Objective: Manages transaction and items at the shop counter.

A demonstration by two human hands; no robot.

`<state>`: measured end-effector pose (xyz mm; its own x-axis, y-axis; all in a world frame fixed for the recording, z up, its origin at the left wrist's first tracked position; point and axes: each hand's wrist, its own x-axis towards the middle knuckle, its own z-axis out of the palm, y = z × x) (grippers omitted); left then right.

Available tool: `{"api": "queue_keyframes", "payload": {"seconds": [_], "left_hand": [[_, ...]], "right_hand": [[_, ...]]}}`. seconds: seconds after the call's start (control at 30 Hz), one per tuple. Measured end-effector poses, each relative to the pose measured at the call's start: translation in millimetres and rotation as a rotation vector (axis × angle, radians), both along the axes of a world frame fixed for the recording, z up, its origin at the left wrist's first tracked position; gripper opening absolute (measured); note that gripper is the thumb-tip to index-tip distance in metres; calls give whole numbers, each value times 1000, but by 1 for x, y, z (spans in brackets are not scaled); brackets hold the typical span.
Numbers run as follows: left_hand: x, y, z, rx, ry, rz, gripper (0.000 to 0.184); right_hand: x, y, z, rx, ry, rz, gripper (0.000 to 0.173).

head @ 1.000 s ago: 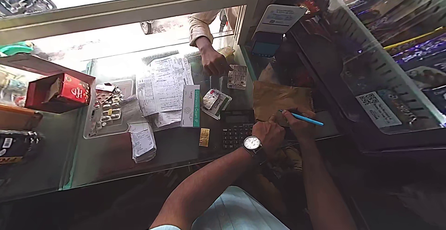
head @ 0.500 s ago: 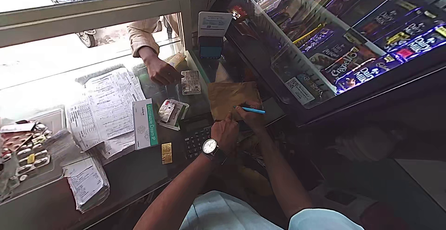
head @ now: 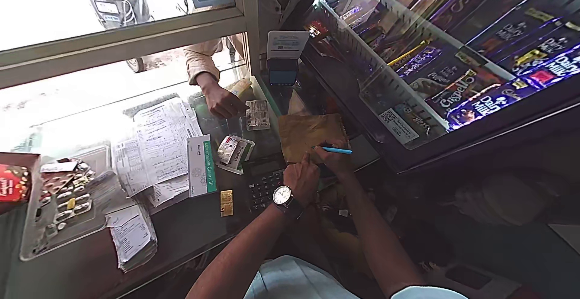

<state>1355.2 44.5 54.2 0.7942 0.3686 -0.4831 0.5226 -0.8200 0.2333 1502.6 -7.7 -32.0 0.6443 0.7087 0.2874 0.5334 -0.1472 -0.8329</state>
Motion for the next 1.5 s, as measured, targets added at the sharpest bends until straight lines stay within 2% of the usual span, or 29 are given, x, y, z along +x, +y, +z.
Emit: {"api": "queue_keyframes", "payload": {"seconds": [0.1, 0.2, 0.27, 0.4, 0.5, 0.6, 0.83, 0.93, 1.07, 1.17, 1.23, 1.27, 1.33, 1.43, 1.5], "left_hand": [[-3, 2, 1, -11, -6, 20, 42], [-2, 0, 0, -21, -7, 23, 41], [-2, -3, 0, -26, -5, 40, 40], [-6, -1, -2, -31, -39, 68, 41], [-11, 8, -7, -51, -90, 60, 39], [-11, 8, -7, -52, -82, 56, 40], [-4, -3, -6, -17, -24, 68, 42], [-3, -5, -3, -12, -17, 65, 41], [-5, -4, -4, -17, -23, 54, 45], [-5, -3, -7, 2, -16, 35, 47], [-4, -3, -8, 6, -13, 33, 47], [-3, -3, -7, 11, -10, 31, 46], [-4, -3, -7, 24, -6, 23, 46], [-3, -4, -6, 38, 5, 18, 47], [0, -7, -9, 60, 20, 4, 51]], "right_hand": [[0, 5, 1, 167, 164, 10, 9], [-9, 35, 27, 188, 299, 109, 32], [-17, 79, 42, 87, 235, 232, 37], [-26, 172, 66, -195, -112, 372, 33], [-14, 223, 52, -422, -307, 441, 38], [-12, 235, 51, -580, -388, 463, 50], [-6, 237, 40, -442, -347, 456, 53], [-6, 226, 49, -286, -279, 410, 45], [-22, 147, 87, 240, 199, 320, 24], [-22, 88, 80, 422, 550, 248, 49], [-19, 53, 58, 432, 615, 146, 57], [-16, 38, 46, 403, 603, 103, 54], [-11, 15, 24, 305, 524, 40, 42], [-4, -5, 5, 152, 370, 61, 16], [-1, -10, 0, 124, 295, 63, 13]]}}
